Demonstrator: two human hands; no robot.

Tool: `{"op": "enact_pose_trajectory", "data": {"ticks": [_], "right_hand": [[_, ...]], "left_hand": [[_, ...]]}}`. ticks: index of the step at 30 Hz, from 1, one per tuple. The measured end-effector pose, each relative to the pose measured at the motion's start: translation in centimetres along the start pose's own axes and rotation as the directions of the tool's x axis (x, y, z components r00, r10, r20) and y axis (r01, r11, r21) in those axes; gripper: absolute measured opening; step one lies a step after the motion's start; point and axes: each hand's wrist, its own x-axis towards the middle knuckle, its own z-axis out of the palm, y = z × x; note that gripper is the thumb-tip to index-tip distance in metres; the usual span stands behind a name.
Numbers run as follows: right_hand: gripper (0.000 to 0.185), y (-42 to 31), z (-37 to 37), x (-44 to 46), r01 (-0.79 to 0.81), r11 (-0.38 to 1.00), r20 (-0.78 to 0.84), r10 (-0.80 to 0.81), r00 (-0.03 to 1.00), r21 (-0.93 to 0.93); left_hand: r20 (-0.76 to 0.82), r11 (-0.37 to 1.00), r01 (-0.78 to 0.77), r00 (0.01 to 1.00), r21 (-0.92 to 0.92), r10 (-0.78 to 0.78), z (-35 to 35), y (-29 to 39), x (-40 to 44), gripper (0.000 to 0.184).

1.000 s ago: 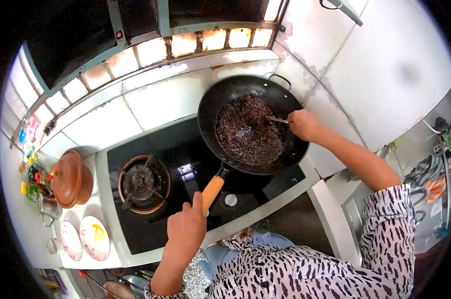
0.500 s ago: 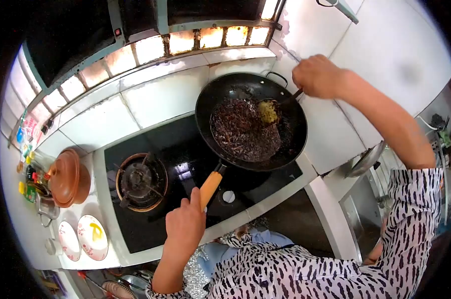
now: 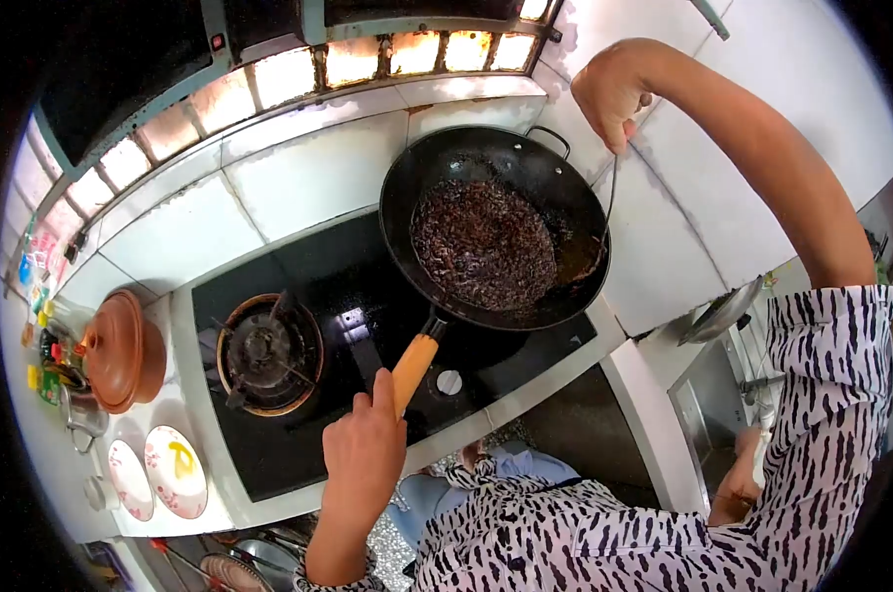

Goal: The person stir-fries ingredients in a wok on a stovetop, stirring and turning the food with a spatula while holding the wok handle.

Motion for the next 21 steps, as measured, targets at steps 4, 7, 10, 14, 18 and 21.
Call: {"op": "enact_pose_trajectory", "data": {"ticks": [4, 7, 10, 14, 18, 21], "right_hand": [[0.022, -0.7, 0.0, 1.1, 0.017, 0.997, 0.138, -0.005, 0.99, -0.081], [0.025, -0.3, 1.5, 3.2, 0.033, 0.998, 0.218, -0.023, 0.976, -0.044], [0.016, -0.4, 5.6, 3.8, 0.057, 0.988, 0.105, -0.073, 0.992, 0.146], [0.013, 3.1, 12.6, 6.2, 0.425, 0.9, -0.332, -0.373, 0.866, 0.097], [0.014, 1.8, 16.2, 8.9, 0.487, 0.845, -0.621, -0.264, 0.738, 0.22], [0.01, -2.3, 17.1, 8.9, 0.266, 0.889, -0.734, 0.107, 0.671, 0.373]], "left_hand": [[-0.003, 1.0, -0.002, 1.0, -0.014, 0.002, 0.0, -0.1, -0.1, 0.054], [0.017, 1.0, 0.024, 1.0, -0.002, -0.024, 0.1, -0.1, 0.0, 0.055], [0.014, 1.0, 0.017, 1.0, -0.008, -0.017, -0.1, 0.1, -0.1, 0.055], [-0.011, 1.0, -0.005, 1.0, -0.005, 0.004, 0.2, -0.1, 0.0, 0.055], [-0.006, 0.999, 0.006, 1.0, 0.033, -0.006, 0.2, 0.0, -0.1, 0.056], [-0.011, 0.999, 0.002, 1.0, 0.044, -0.002, 0.0, -0.1, -0.1, 0.055]]}}
